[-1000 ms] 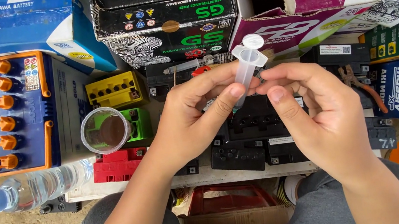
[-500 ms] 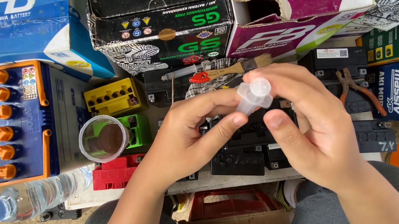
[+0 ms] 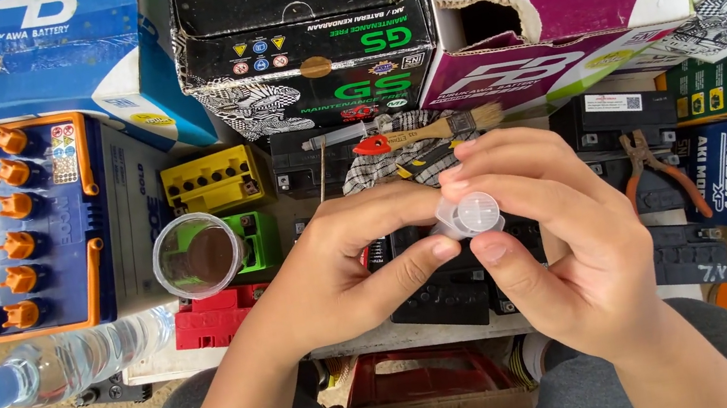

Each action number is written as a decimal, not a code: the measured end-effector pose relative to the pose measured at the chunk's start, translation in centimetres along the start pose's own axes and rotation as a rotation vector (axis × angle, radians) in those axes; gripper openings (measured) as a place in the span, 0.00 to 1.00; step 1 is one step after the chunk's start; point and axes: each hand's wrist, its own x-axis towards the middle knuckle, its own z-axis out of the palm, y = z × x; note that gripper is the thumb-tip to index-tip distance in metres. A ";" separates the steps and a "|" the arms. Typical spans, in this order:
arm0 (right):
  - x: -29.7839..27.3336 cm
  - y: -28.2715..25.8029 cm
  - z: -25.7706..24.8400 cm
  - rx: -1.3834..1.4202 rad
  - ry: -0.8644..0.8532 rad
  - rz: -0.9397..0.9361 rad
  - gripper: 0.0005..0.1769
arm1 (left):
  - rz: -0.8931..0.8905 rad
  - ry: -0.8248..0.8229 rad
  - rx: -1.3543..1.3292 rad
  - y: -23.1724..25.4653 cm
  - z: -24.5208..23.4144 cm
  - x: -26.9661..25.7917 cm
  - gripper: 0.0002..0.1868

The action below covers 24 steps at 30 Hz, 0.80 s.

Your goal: Refilling lead-acid battery cells with liquid using a syringe and pliers for maintenance

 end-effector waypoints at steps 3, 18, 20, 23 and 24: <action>0.2 -0.2 0.2 -0.014 0.003 0.004 0.14 | 0.013 -0.002 0.011 -0.1 -0.2 -0.2 0.13; 0.4 -0.3 0.5 0.005 -0.011 0.021 0.11 | -0.021 0.008 0.009 -0.1 -0.2 -0.5 0.15; 0.4 -0.4 0.5 0.001 -0.006 0.022 0.11 | 0.002 0.005 0.000 -0.2 -0.1 -0.5 0.15; 0.4 -0.4 0.4 -0.001 -0.009 0.023 0.10 | 0.009 0.002 -0.003 -0.5 0.0 -0.7 0.15; 0.4 -0.4 0.4 -0.001 -0.008 0.024 0.10 | 0.009 0.000 -0.003 -0.5 0.0 -0.7 0.15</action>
